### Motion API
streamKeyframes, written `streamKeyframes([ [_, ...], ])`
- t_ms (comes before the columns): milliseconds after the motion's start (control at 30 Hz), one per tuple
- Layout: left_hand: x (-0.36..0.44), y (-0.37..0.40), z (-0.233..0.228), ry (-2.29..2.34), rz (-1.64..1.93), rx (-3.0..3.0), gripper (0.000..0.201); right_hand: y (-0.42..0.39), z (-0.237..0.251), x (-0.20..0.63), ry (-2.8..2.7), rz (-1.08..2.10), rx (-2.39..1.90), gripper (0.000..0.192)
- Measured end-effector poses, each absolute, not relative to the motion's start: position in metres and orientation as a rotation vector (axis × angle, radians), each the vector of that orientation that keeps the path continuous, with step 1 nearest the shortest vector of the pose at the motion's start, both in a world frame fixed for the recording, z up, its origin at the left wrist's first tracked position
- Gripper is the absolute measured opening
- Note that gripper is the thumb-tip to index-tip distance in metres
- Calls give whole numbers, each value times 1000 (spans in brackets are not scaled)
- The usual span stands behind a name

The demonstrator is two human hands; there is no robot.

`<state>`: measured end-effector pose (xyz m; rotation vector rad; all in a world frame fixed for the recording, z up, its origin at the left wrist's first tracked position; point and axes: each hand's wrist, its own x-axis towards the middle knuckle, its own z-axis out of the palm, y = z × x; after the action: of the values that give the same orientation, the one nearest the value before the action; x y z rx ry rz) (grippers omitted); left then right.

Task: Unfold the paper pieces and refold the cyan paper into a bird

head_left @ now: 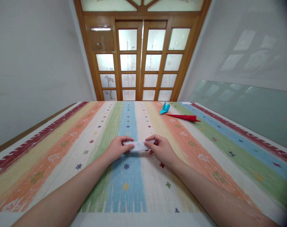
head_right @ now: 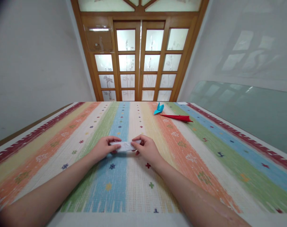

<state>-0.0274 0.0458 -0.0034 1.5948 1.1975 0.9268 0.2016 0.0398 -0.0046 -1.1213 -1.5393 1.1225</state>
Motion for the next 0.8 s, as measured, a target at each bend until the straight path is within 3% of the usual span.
streamKeyframes([
  [200,-30,49,-8,1071,1024,1207,53,46,-11,204,-1394,1109,-1109,27],
  [500,-19,43,-15,1118,998,1228,38,44,-16,199,-1275,1252,-1051,36],
  [800,-20,46,-16,1152,1080,1284,31,48,-15,203,-1350,1063,-1054,39],
])
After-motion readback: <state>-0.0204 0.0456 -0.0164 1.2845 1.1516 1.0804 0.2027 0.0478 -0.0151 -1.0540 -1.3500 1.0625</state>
